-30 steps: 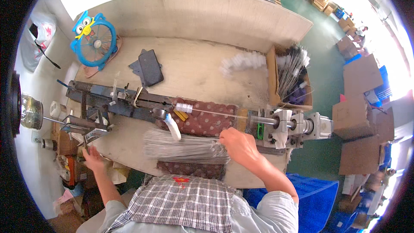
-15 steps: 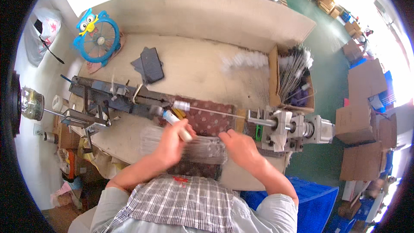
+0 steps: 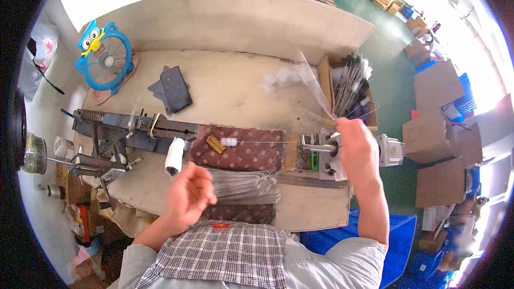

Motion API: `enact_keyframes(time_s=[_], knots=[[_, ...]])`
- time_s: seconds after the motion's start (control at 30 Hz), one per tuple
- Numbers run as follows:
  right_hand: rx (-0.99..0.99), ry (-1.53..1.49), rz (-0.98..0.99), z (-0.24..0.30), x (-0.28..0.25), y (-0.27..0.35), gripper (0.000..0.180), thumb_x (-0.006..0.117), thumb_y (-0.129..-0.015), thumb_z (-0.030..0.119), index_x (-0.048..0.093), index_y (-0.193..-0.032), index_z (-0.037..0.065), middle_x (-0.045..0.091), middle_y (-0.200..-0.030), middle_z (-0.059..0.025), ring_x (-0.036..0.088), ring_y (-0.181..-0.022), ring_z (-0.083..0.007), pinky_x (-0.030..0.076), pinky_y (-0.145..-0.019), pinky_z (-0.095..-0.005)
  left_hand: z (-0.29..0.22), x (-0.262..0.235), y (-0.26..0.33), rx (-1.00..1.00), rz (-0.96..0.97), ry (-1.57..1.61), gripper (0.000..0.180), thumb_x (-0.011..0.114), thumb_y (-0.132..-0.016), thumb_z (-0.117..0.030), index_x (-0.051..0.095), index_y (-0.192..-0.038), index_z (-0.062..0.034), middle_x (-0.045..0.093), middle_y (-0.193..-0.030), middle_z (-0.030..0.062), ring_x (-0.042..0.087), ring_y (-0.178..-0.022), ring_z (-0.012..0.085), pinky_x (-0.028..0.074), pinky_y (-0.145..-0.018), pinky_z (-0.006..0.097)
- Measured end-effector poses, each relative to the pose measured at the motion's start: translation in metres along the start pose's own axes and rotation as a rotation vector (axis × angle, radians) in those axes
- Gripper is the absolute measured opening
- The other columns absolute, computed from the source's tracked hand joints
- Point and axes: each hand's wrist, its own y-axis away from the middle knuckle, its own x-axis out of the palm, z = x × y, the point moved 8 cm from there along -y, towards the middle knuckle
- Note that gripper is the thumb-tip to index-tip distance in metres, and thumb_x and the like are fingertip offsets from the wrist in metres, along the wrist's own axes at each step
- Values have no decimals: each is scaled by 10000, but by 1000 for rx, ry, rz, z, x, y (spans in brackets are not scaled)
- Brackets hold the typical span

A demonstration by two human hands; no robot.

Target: The recorder is using a manual assembly machine to insert bristles into tubes and applying adhesive.

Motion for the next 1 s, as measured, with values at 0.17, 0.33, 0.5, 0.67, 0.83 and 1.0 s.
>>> enact_keyframes(time_s=[0.17, 0.33, 0.5, 0.67, 0.83, 1.0], knots=[[289, -347, 64, -22, 19, -4, 148, 591, -825, 31, 659, -956, 13, 640, -812, -120, 608, -624, -189, 493, -612, -288, 15, 78, -49, 543, 257, -1052, 170, 544, -918, -181, 595, -962, -25, 640, -964, 101, 604, -575, 183, 494, -544, 328], [213, -576, 142, 3, 60, -6, 168, 583, -833, 33, 647, -986, 7, 639, -790, -99, 591, -586, -144, 487, -567, -275, 53, 101, -132, 898, 88, -2159, 79, 608, -755, -88, 572, -819, -60, 599, -864, 100, 644, -645, 247, 511, -578, 332], [134, -518, 37, -1, 64, 4, 169, 601, -825, 42, 640, -989, 49, 644, -806, -116, 623, -673, -278, 495, -587, -334, 70, 86, -167, 743, 125, -2387, 70, 608, -718, -92, 553, -762, -91, 570, -781, 55, 653, -704, 217, 495, -589, 338], [172, -314, 215, 0, 98, -1, 124, 652, -783, 215, 688, -872, 136, 634, -710, -92, 619, -706, -292, 490, -621, -377, 55, 118, -192, 1118, 103, -2398, 345, 666, -714, -166, 613, -1046, -89, 578, -928, 59, 608, -898, 210, 460, -784, 371], [0, -462, 439, 18, 97, -11, 127, 697, -721, 251, 729, -789, 148, 639, -696, -74, 600, -715, -262, 485, -653, -381, 25, 77, -83, 1003, 288, -1999, 358, 695, -769, -198, 620, -1104, -95, 615, -1091, 64, 614, -936, 253, 474, -815, 366], [-275, -636, 327, 99, 99, -44, 100, 691, -718, 234, 703, -727, 135, 641, -684, -31, 586, -742, -239, 487, -664, -369, -19, 29, -10, 892, -64, -1758, 132, 661, -802, -97, 688, -926, -61, 674, -921, 101, 653, -831, 247, 515, -732, 339]])
